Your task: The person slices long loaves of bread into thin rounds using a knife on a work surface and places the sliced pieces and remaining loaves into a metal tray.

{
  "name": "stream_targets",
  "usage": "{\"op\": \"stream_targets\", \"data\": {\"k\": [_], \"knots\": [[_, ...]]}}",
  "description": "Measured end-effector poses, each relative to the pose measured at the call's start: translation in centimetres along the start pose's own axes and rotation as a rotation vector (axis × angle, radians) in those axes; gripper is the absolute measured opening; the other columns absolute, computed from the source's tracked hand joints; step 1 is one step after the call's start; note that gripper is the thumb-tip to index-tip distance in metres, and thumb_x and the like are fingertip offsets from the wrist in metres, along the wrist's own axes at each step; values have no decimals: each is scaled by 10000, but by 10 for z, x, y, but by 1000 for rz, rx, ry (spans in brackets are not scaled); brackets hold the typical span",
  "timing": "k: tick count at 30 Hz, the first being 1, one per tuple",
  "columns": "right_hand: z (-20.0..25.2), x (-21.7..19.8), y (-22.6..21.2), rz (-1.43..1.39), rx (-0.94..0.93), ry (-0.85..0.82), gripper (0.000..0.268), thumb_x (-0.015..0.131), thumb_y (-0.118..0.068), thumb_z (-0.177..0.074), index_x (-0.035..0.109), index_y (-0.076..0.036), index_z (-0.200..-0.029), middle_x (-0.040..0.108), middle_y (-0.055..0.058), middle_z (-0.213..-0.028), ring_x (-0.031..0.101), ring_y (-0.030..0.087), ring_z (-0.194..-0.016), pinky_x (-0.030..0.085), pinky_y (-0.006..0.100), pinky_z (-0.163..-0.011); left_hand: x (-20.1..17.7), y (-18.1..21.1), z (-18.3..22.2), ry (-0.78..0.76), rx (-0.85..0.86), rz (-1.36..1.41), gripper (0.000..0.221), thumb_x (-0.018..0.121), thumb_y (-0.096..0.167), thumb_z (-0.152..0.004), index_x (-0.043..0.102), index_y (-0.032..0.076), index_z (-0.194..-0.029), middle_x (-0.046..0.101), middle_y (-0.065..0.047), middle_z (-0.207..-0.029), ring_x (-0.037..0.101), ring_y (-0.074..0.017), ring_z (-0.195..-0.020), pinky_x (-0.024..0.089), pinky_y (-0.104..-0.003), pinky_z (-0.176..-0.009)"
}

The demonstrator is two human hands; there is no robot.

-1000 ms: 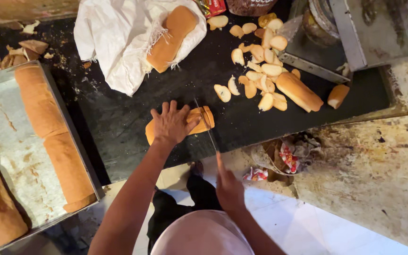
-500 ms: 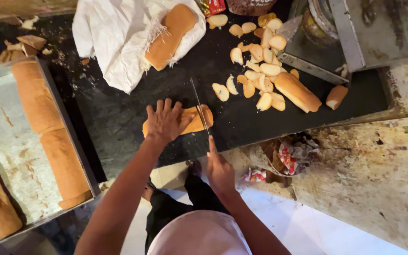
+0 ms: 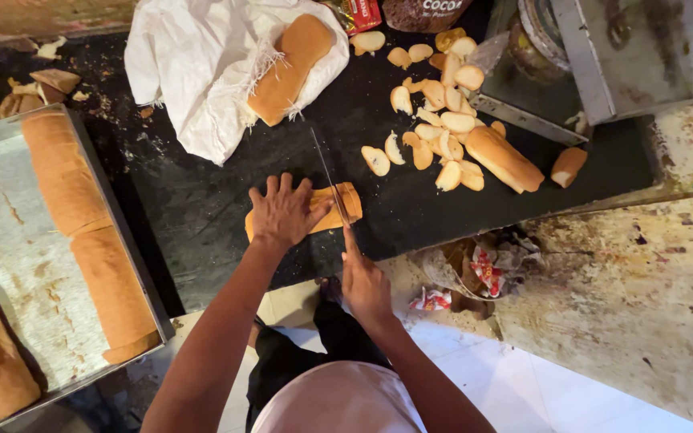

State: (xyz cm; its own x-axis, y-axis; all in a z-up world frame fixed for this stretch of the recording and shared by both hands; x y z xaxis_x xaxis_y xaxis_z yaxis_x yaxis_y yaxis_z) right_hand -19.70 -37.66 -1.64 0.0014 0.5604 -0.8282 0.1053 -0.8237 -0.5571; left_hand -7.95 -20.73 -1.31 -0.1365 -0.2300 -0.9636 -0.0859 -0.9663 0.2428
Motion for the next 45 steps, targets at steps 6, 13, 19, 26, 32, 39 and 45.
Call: {"op": "stream_targets", "data": {"k": [6, 13, 19, 26, 32, 39, 45], "knots": [[78, -30, 20, -128, 100, -131, 594, 525, -213, -1006, 375, -264, -1578, 737, 194, -858, 735, 373, -733, 571, 462, -617, -3, -1, 0, 65, 13, -14, 626, 465, 735, -914, 685, 235, -1220, 597, -91, -1150, 525, -303, -1149, 384, -572, -883], [0, 22, 27, 63, 98, -180, 583, 502, -240, -1065, 307, -270, -1614, 707, 207, -764, 685, 395, -638, 520, 518, -599, 4, 4, 7, 55, 14, -21, 625, 460, 730, -916, 682, 236, -1226, 598, -92, -1168, 523, -310, -1165, 392, -578, -869], [67, -3, 31, 28, 100, -190, 645, 537, -179, -996, 334, -224, -1607, 683, 217, -726, 665, 428, -626, 499, 556, -559, 3, -3, -3, 22, -6, 10, 624, 469, 734, -916, 677, 219, -1200, 594, -88, -1185, 522, -309, -1170, 401, -570, -877], [8, -4, -6, -48, -33, 42, 599, 537, -171, -1018, 367, -215, -1591, 736, 212, -896, 711, 413, -720, 549, 521, -622, 1, -12, 9, 40, 44, -2, 631, 482, 729, -917, 665, 209, -1225, 599, -91, -1162, 542, -310, -1145, 420, -542, -878], [4, 0, -18, -97, 12, -15, 628, 524, -156, -1010, 331, -191, -1607, 736, 216, -919, 716, 419, -739, 556, 522, -637, -4, -11, 7, 52, 35, 7, 670, 489, 739, -904, 648, 202, -1270, 588, -98, -1182, 532, -306, -1149, 415, -555, -866], [55, -5, -3, -8, 2, -29, 610, 520, -216, -1015, 348, -234, -1600, 694, 188, -757, 676, 356, -608, 526, 484, -556, -2, -17, 1, -4, 32, -17, 643, 493, 719, -890, 646, 228, -1274, 578, -85, -1207, 512, -304, -1192, 405, -579, -908], [18, 20, 7, 12, 63, -103, 605, 514, -242, -1035, 324, -228, -1610, 675, 196, -695, 661, 363, -585, 507, 499, -554, -5, -11, 6, -46, 10, 27, 663, 468, 738, -921, 637, 216, -1293, 579, -90, -1220, 511, -304, -1206, 411, -565, -920]]}}
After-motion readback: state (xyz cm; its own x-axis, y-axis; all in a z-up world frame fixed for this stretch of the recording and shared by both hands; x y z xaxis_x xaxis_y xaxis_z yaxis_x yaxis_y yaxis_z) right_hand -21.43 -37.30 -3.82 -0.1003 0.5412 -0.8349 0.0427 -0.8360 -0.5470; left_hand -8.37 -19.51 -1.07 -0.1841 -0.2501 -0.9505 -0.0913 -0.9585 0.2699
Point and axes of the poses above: each hand's wrist, its own z-axis away from the middle knuckle, its own x-axis out of the palm, y = z × x, the point moved 5 cm from there along -z, towards the middle knuckle
